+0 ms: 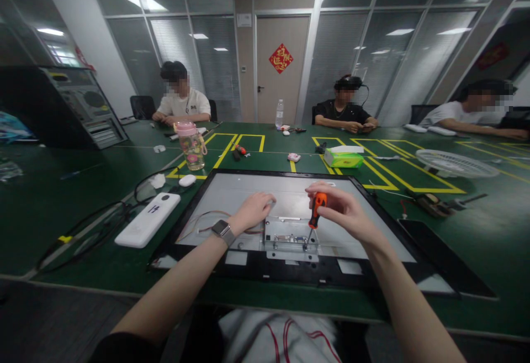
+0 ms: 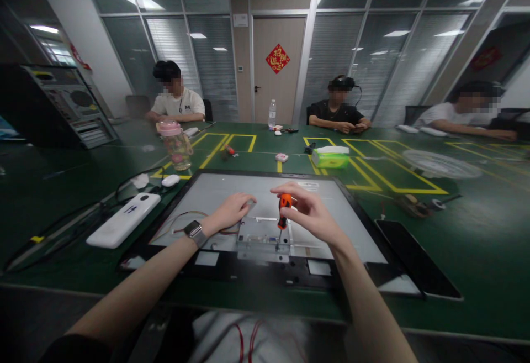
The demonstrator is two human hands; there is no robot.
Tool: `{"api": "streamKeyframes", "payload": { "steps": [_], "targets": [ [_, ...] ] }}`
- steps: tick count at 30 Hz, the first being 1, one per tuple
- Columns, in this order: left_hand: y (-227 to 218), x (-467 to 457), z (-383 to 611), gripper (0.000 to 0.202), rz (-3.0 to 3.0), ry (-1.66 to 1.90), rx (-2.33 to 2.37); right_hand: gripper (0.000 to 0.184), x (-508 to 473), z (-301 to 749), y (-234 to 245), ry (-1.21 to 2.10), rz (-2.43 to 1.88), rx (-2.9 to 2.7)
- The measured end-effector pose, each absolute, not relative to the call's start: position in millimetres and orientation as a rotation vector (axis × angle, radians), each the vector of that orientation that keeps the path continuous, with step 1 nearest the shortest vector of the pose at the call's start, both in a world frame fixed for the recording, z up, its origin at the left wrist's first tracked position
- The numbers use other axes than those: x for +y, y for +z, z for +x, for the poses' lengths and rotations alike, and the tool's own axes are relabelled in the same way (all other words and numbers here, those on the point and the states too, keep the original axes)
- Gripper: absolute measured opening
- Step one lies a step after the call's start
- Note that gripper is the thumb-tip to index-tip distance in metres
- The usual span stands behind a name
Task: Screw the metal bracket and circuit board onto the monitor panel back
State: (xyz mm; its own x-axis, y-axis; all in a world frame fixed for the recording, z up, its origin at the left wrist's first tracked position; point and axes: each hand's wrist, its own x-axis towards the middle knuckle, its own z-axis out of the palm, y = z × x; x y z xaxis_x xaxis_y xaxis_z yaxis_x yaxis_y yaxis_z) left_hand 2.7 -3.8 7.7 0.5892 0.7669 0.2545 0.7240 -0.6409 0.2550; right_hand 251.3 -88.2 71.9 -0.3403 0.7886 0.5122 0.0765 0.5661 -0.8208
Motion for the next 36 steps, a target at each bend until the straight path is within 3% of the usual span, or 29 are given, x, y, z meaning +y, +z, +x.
{"api": "streamKeyframes", "payload": {
  "steps": [7,15,22,32,36],
  "targets": [
    [3.6,-0.9,1.2,0.032,2.695,0.536,1.256,0.041,-89.0,251.6,72.4,0.997,-0.676,-1.745],
    [5.4,-2.2,1.7,0.031,2.690,0.547,1.249,0.039,-89.5,248.2,73.7,0.887,-0.770,-1.752],
    [5.0,-1.9,2.9,0.032,2.685,0.526,1.255,0.023,-90.3,249.3,74.5,0.919,-0.711,-1.725],
    [7.3,-3.3,2.3,0.031,2.682,0.526,1.258,0.019,-90.1,252.9,74.9,1.004,-0.589,-1.765],
    [7.7,-3.6,2.6,0.032,2.676,0.528,1.260,0.025,-91.3,252.1,73.3,1.056,-0.619,-1.734]
  ]
}}
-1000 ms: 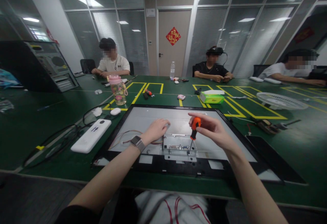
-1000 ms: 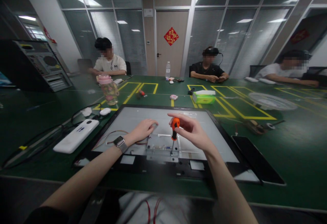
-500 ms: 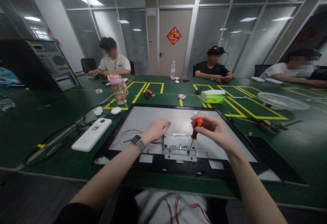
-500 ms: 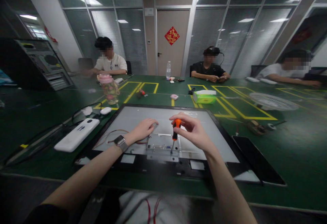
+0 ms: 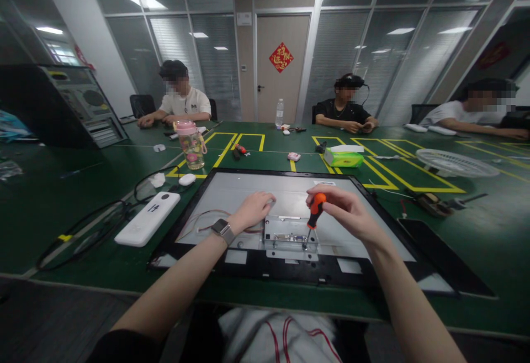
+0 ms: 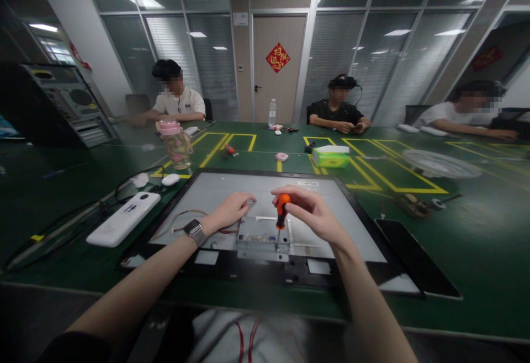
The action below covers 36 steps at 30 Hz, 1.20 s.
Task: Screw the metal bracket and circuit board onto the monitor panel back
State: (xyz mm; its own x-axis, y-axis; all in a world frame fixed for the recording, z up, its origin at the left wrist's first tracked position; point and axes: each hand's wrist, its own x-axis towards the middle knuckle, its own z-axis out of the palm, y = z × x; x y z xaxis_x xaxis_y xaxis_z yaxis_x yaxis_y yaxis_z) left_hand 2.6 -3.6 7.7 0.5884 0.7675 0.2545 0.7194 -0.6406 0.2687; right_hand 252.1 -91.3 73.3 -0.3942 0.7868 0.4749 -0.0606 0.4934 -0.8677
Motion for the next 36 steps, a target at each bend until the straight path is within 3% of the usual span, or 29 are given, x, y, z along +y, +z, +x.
{"api": "streamKeyframes", "payload": {
  "steps": [9,22,36],
  "targets": [
    [4.4,-1.2,2.0,0.031,2.687,0.533,1.257,0.036,-90.7,246.5,74.6,1.004,-0.727,-1.771],
    [6.8,-2.5,2.8,0.031,2.685,0.522,1.247,0.035,-86.5,223.9,62.8,0.777,-0.759,-1.455],
    [11.2,-7.8,3.8,0.028,2.684,0.546,1.238,0.037,-87.1,206.5,47.9,0.856,-0.814,-1.554]
  ]
}}
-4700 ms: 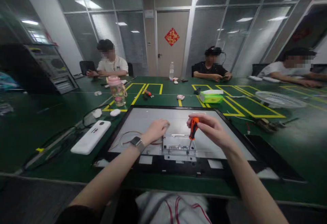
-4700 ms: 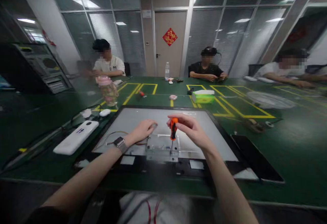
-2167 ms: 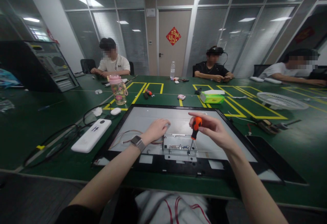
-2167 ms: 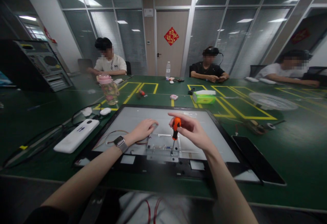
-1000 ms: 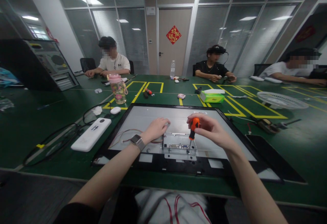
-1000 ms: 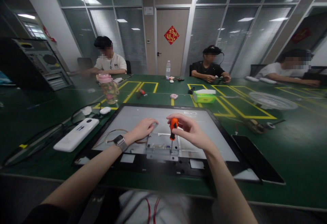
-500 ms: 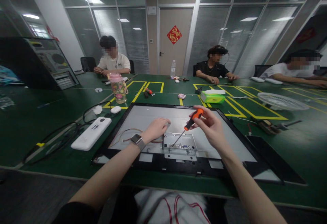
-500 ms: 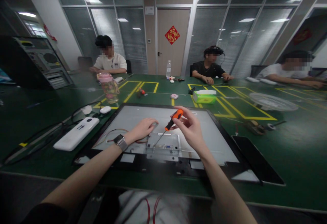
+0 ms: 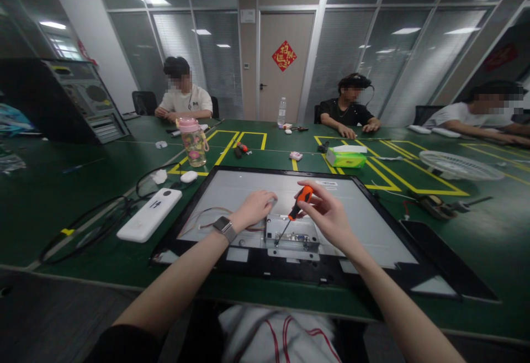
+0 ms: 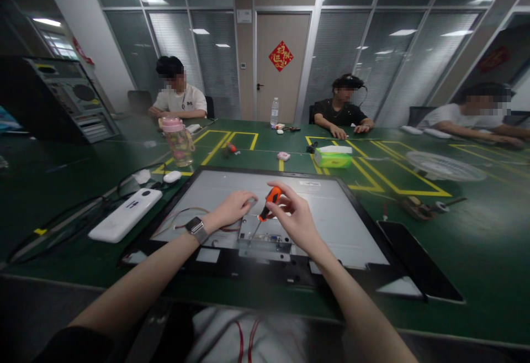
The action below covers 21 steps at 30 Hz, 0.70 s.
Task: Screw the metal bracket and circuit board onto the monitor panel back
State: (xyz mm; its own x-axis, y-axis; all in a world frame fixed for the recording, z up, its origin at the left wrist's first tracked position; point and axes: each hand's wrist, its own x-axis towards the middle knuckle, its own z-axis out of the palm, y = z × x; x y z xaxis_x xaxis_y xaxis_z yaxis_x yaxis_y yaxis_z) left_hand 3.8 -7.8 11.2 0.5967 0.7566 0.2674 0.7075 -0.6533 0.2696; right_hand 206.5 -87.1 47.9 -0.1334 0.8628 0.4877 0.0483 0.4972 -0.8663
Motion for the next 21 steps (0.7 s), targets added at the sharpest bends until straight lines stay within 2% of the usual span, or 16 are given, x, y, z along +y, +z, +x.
{"api": "streamKeyframes", "payload": {
  "steps": [8,14,21],
  "targets": [
    [8.5,-5.3,4.1,0.029,2.684,0.546,1.238,0.035,-95.6,206.4,54.4,0.733,-0.781,-1.726],
    [6.3,-3.1,4.0,0.029,2.683,0.543,1.235,0.018,-103.3,203.4,64.7,0.881,-0.512,-1.835],
    [9.5,-5.1,3.9,0.023,2.677,0.538,1.221,0.025,-99.1,204.1,76.6,1.000,-0.483,-1.885]
  ]
}}
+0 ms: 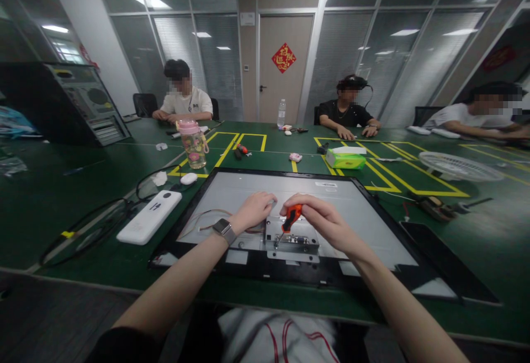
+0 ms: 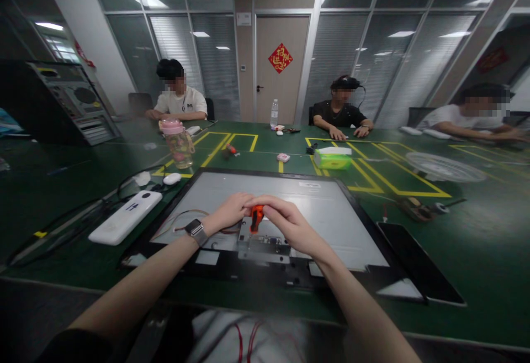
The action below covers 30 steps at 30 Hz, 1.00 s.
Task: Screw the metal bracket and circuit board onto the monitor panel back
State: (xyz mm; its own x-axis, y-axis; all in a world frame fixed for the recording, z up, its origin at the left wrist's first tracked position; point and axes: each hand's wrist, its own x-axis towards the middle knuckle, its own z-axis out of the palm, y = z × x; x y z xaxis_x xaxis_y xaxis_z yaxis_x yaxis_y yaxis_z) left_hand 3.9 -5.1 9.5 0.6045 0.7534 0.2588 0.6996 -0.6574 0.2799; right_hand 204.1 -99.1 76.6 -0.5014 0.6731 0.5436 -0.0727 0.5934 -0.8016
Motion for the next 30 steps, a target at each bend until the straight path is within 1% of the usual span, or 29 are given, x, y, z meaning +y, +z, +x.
{"api": "streamKeyframes", "payload": {
  "steps": [2,6,9,13,19,22,24,30],
  "targets": [
    [9.3,-5.2,4.2,0.023,2.677,0.543,1.223,0.025,-95.9,204.8,82.4,1.045,-0.470,-1.897],
    [7.4,-4.2,4.2,0.021,2.677,0.550,1.233,0.019,-92.9,205.7,93.1,1.145,-0.471,-1.958],
    [5.7,-2.8,3.9,0.022,2.684,0.543,1.235,0.021,-93.7,206.3,94.4,1.077,-0.517,-1.974],
    [5.8,-2.1,3.6,0.025,2.685,0.543,1.245,0.025,-93.0,207.0,85.5,1.018,-0.550,-1.859],
    [9.0,-4.5,3.8,0.028,2.691,0.541,1.224,0.018,-88.9,207.9,70.3,1.047,-0.541,-1.685],
    [9.2,-4.9,4.1,0.027,2.691,0.549,1.224,0.025,-88.5,208.1,67.7,1.071,-0.589,-1.675],
    [8.6,-4.6,4.3,0.028,2.690,0.555,1.229,0.027,-88.9,207.9,67.6,1.070,-0.589,-1.687],
    [7.0,-3.5,3.9,0.027,2.695,0.551,1.225,0.017,-92.0,206.0,69.1,0.998,-0.562,-1.693]
  ]
}}
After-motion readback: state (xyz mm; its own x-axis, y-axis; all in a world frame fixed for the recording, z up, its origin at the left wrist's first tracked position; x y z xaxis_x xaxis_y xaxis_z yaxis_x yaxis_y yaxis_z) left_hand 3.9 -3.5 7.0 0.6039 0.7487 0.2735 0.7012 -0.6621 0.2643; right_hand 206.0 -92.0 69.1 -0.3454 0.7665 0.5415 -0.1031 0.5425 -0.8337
